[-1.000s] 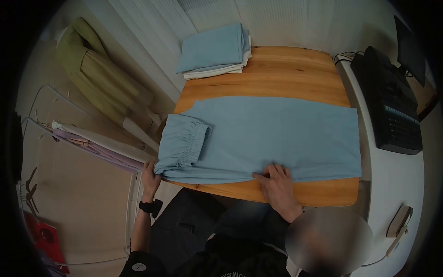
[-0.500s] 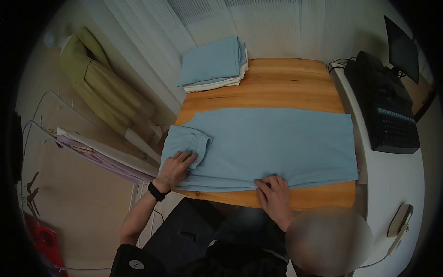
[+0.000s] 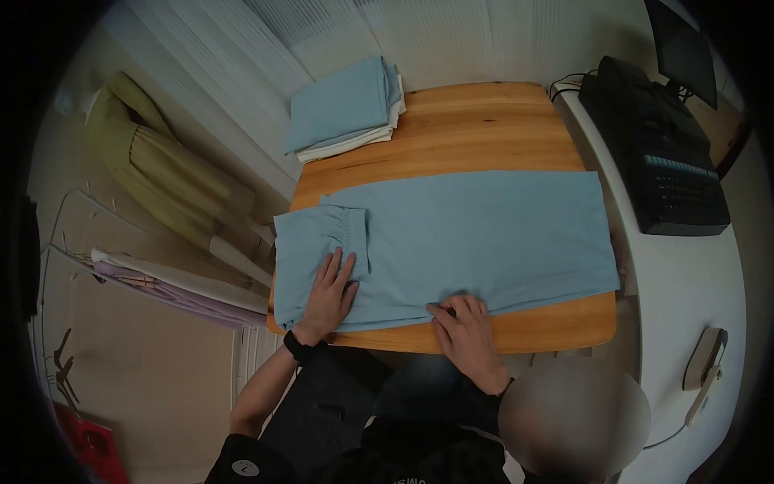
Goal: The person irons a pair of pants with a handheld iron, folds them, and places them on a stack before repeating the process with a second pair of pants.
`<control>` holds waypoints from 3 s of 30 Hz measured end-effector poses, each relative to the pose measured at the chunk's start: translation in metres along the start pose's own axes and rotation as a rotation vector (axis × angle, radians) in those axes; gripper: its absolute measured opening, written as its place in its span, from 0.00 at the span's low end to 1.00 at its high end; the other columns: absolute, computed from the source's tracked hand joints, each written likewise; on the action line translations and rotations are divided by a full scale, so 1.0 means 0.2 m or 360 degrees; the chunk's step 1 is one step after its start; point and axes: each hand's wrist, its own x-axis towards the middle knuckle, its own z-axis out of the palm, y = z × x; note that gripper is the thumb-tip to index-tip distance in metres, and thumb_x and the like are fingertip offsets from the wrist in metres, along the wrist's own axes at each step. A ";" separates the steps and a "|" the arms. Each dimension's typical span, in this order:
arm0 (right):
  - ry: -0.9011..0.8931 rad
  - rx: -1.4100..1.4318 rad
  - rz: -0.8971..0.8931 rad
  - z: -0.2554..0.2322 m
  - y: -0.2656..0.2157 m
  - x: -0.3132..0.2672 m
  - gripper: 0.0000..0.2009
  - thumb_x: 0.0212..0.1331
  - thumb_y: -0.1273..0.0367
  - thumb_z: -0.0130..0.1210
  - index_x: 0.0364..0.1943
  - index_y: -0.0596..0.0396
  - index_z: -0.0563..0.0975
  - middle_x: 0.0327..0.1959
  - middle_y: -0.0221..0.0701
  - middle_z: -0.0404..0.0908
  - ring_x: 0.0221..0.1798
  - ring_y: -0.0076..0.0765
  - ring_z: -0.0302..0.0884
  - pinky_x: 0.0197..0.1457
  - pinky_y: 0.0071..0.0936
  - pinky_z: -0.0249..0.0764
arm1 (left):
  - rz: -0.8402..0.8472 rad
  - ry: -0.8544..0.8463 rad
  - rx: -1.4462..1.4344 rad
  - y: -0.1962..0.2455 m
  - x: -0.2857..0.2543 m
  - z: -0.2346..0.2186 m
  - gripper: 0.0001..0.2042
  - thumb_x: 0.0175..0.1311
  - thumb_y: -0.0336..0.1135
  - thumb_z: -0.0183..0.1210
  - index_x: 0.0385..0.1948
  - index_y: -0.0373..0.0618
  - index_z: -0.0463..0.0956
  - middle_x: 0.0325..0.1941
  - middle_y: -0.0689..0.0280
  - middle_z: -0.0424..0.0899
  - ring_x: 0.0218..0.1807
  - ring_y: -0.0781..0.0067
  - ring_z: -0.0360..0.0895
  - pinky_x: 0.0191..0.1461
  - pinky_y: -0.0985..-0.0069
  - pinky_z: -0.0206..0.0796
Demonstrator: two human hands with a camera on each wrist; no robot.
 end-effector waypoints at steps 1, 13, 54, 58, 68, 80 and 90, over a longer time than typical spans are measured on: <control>-0.0001 0.0011 -0.0002 0.00 0.00 0.00 0.12 0.57 0.76 0.62 0.46 0.56 0.84 0.40 0.32 0.74 0.48 0.40 0.71 0.55 0.37 0.67 | 0.0017 -0.0005 -0.0005 0.00 0.02 -0.01 0.26 0.69 0.36 0.60 0.67 0.38 0.68 0.62 0.46 0.77 0.65 0.42 0.72 0.68 0.58 0.66; 0.0021 -0.0007 -0.0013 0.00 0.00 0.00 0.12 0.57 0.75 0.62 0.46 0.56 0.84 0.40 0.30 0.74 0.47 0.39 0.70 0.54 0.37 0.66 | -0.0257 -0.0035 -0.0456 0.02 0.08 -0.17 0.25 0.71 0.34 0.57 0.68 0.38 0.66 0.65 0.45 0.74 0.67 0.46 0.71 0.66 0.58 0.68; 0.1463 0.0303 0.1146 -0.76 0.87 -0.25 0.11 0.68 0.66 0.57 0.44 0.61 0.73 0.36 0.30 0.76 0.39 0.24 0.70 0.46 0.22 0.67 | -0.0383 -0.0627 -0.0379 0.16 -0.02 -0.03 0.50 0.59 0.70 0.59 0.78 0.52 0.49 0.84 0.57 0.39 0.83 0.44 0.31 0.77 0.29 0.26; 0.1713 0.1242 0.1223 -0.79 0.72 -0.16 0.10 0.67 0.71 0.55 0.48 0.60 0.74 0.46 0.32 0.78 0.47 0.29 0.75 0.55 0.27 0.70 | -0.0369 -0.0582 -0.0423 0.18 -0.04 -0.02 0.52 0.56 0.72 0.61 0.78 0.52 0.50 0.84 0.58 0.39 0.83 0.44 0.31 0.77 0.30 0.25; 0.1435 0.0288 0.0533 -0.53 0.30 0.41 0.18 0.71 0.75 0.46 0.63 0.60 0.68 0.51 0.41 0.78 0.52 0.33 0.76 0.59 0.30 0.72 | -0.0366 -0.0530 -0.0404 0.17 -0.05 0.01 0.55 0.52 0.71 0.65 0.78 0.55 0.49 0.84 0.59 0.39 0.84 0.46 0.32 0.78 0.31 0.26; -0.0337 -0.0161 -0.0066 0.04 0.04 0.26 0.24 0.62 0.83 0.49 0.65 0.63 0.69 0.63 0.49 0.75 0.72 0.58 0.65 0.75 0.50 0.63 | -0.0412 -0.0430 -0.0472 0.18 -0.05 0.01 0.52 0.51 0.68 0.67 0.77 0.56 0.53 0.84 0.61 0.43 0.83 0.48 0.34 0.78 0.33 0.26; -0.0465 -0.0332 -0.0140 0.03 0.00 0.14 0.25 0.63 0.82 0.50 0.66 0.60 0.69 0.66 0.43 0.74 0.74 0.54 0.63 0.77 0.50 0.59 | -0.0472 -0.0142 -0.0549 0.18 -0.05 0.04 0.33 0.65 0.46 0.64 0.71 0.49 0.64 0.78 0.59 0.59 0.79 0.47 0.50 0.76 0.35 0.37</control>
